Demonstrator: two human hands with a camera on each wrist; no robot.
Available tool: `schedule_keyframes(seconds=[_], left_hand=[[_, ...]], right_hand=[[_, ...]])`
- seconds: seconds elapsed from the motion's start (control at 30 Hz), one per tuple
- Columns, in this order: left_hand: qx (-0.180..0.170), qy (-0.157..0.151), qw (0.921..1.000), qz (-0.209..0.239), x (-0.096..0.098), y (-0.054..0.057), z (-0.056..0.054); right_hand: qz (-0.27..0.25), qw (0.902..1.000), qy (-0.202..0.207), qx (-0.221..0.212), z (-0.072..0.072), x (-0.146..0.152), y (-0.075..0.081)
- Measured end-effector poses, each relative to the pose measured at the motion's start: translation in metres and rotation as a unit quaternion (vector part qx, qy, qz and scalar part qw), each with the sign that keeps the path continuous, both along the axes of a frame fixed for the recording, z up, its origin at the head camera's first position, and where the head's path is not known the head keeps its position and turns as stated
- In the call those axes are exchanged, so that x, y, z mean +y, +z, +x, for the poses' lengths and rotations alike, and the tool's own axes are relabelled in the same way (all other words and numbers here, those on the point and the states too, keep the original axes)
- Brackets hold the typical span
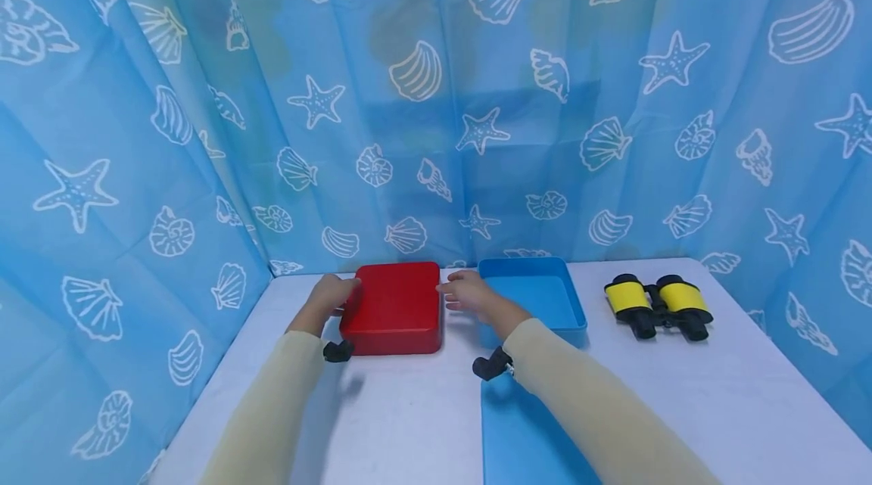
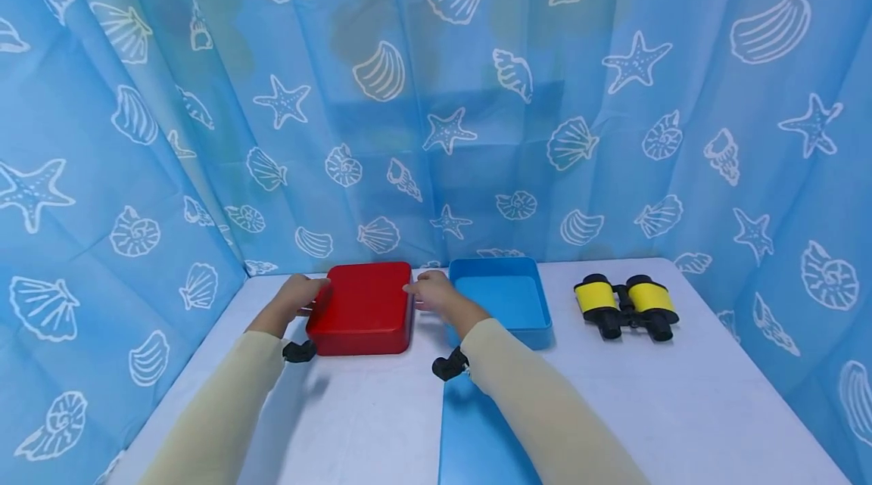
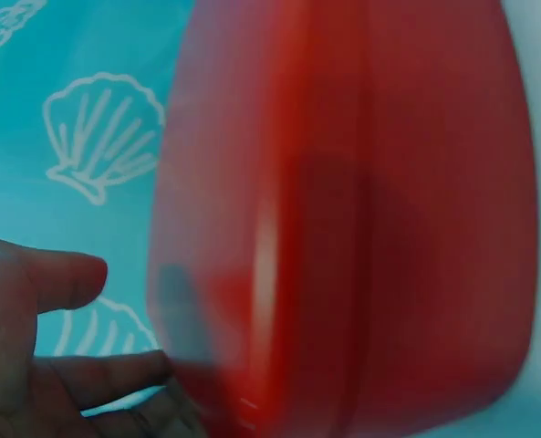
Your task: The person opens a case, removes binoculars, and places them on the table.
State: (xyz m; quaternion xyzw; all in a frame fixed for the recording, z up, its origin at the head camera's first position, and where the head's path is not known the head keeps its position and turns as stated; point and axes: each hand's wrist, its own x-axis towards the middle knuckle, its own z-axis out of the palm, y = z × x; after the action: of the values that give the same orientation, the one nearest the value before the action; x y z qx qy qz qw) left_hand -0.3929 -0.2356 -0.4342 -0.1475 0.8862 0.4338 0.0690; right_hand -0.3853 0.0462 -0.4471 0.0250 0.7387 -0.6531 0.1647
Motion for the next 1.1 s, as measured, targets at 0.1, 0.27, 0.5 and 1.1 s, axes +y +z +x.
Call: schedule_keyframes(seconds=[0.1,0.27,0.5,1.1], left_hand=[[-0.019,0.001,0.9998,0.003,0.001,0.005,-0.002],[-0.036,0.0,0.9993,0.0,0.005,0.012,-0.008],[-0.046,-0.015,0.9987,0.019,0.007,0.017,-0.012],[-0.066,0.002,0.9976,0.023,0.015,0.017,-0.008]], right_hand=[[-0.014,0.9998,-0.001,-0.011,-0.001,-0.005,0.001],[-0.013,0.9995,-0.008,-0.026,0.002,-0.01,0.007],[-0.039,0.9958,-0.052,-0.064,0.003,-0.017,0.014],[-0.058,0.9882,-0.059,-0.129,-0.004,-0.014,0.006]])
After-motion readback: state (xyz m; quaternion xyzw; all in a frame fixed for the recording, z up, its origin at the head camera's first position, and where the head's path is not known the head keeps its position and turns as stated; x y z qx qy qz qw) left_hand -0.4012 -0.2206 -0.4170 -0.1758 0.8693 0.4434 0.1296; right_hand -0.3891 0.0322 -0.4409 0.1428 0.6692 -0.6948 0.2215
